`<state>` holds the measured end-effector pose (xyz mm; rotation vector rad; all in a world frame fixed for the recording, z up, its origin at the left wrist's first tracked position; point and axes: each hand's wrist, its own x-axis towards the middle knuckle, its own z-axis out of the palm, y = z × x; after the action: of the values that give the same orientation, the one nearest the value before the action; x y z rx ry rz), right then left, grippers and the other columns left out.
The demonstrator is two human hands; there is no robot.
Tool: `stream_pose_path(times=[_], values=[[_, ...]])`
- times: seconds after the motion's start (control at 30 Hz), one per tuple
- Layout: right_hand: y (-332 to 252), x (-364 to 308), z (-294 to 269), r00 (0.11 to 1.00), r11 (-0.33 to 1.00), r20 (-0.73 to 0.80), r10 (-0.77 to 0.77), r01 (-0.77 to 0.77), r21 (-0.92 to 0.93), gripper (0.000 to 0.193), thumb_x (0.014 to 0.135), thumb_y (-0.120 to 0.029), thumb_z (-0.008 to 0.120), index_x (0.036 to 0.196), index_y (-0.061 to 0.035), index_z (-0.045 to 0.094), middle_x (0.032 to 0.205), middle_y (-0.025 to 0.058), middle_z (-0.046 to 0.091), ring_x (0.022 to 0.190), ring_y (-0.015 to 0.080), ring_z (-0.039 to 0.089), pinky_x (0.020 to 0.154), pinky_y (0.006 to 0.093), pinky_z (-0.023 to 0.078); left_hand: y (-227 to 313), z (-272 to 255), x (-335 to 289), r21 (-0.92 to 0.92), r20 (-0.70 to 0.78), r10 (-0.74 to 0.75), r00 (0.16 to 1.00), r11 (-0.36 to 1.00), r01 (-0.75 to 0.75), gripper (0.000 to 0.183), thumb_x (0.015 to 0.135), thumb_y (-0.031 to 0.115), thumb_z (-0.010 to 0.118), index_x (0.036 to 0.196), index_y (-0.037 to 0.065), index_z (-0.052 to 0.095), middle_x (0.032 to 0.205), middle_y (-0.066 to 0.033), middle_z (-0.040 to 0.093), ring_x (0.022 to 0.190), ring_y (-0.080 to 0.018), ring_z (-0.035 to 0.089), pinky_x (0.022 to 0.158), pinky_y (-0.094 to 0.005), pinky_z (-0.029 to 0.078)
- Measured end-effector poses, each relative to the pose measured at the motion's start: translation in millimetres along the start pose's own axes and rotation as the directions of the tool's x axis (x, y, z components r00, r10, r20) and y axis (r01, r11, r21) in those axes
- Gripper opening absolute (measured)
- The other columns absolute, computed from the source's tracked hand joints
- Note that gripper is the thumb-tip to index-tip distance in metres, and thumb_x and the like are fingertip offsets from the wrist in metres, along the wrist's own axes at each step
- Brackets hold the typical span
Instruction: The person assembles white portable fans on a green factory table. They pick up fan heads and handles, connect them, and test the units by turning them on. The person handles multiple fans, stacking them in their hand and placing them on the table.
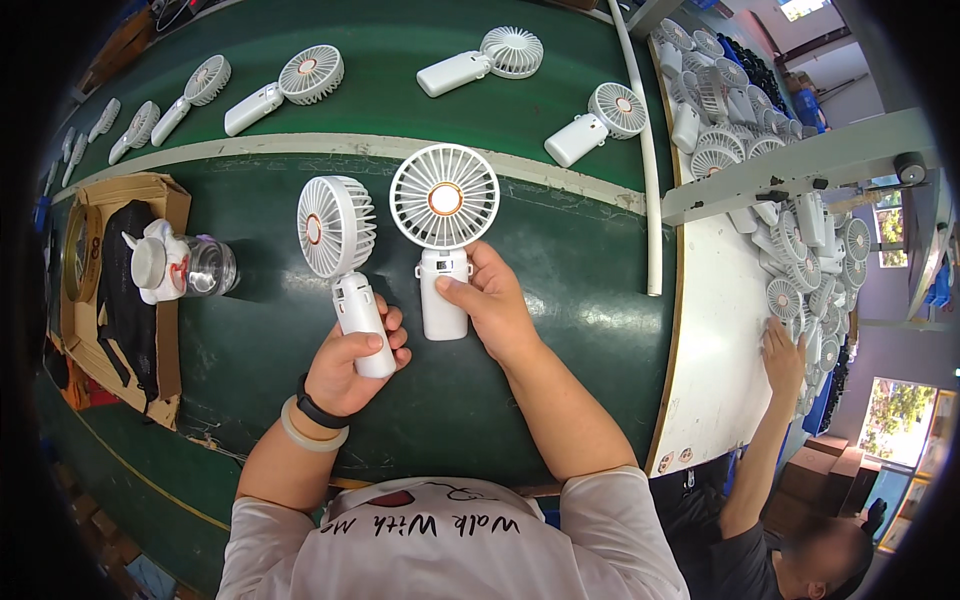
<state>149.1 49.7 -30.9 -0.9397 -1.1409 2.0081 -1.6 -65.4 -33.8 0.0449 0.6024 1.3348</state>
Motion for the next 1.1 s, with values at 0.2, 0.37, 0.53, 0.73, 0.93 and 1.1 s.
stream_pose_path(times=[0.2,0.37,0.53,0.73,0.93,1.1], values=[[-1.0,-0.5,-2.7,1.000,0.999,0.018,0.015,-0.016,0.038,0.041,0.080,-0.005,0.060,0.118,0.0009,0.045,0.106,0.0158,0.061,0.091,0.0207,0.062,0.083,0.0337,0.050,-0.8,0.3,-1.2,-0.024,-0.036,0.026,0.999,0.999,-0.027,0.042,0.071,0.000,0.061,0.109,0.011,0.047,0.093,-0.0035,0.048,0.082,-0.0149,0.048,0.075,-0.0318,0.042],[-3.5,1.6,-7.7,0.997,0.998,0.079,-0.007,0.002,0.064,0.040,0.081,-0.006,0.060,0.118,0.0003,0.044,0.104,0.0158,0.062,0.090,0.0214,0.062,0.082,0.0334,0.050,-2.9,-9.7,0.5,-0.054,0.018,0.062,0.998,0.997,-0.061,0.053,0.072,0.001,0.060,0.121,0.012,0.044,0.107,-0.0063,0.051,0.095,-0.0187,0.052,0.085,-0.0355,0.043],[2.9,-7.6,3.0,0.995,0.984,0.019,-0.093,0.095,-0.154,0.042,0.085,-0.010,0.058,0.123,-0.0011,0.042,0.110,0.0138,0.057,0.098,0.0180,0.058,0.086,0.0324,0.048,-0.1,8.5,-0.5,-0.049,0.106,0.062,0.992,0.997,-0.057,0.066,0.077,0.010,0.060,0.136,0.010,0.032,0.123,-0.0113,0.050,0.111,-0.0224,0.051,0.092,-0.0417,0.043],[-20.4,7.1,0.5,0.848,0.328,0.413,-0.332,0.515,-0.792,0.035,0.082,-0.021,0.061,0.114,-0.0060,0.057,0.122,0.0180,0.047,0.115,0.0358,0.042,0.098,0.0415,0.034,1.5,-13.6,1.8,-0.282,0.254,0.046,0.966,0.959,0.028,0.062,0.079,0.020,0.058,0.135,0.009,0.033,0.126,-0.0141,0.048,0.109,-0.0254,0.053,0.082,-0.0402,0.048],[-63.4,97.4,-69.2,0.653,-0.208,0.054,-0.755,-0.161,-0.965,0.051,0.078,-0.034,0.065,0.120,-0.0081,0.052,0.119,0.0265,0.044,0.110,0.0401,0.043,0.090,0.0470,0.040,3.4,-11.6,2.4,-0.375,0.301,0.074,0.951,0.926,0.046,0.058,0.077,0.023,0.062,0.128,0.009,0.039,0.114,-0.0121,0.052,0.099,-0.0242,0.055,0.075,-0.0355,0.048],[-89.8,136.5,-117.0,0.641,0.121,-0.439,-0.630,-0.477,-0.871,0.060,0.073,-0.028,0.067,0.118,0.0048,0.044,0.112,0.0275,0.051,0.104,0.0425,0.051,0.087,0.0474,0.045,5.7,-13.3,2.8,-0.390,0.362,0.022,0.932,0.912,0.130,0.076,0.073,0.023,0.064,0.139,0.017,0.025,0.113,-0.0122,0.049,0.097,-0.0230,0.052,0.074,-0.0344,0.048]])
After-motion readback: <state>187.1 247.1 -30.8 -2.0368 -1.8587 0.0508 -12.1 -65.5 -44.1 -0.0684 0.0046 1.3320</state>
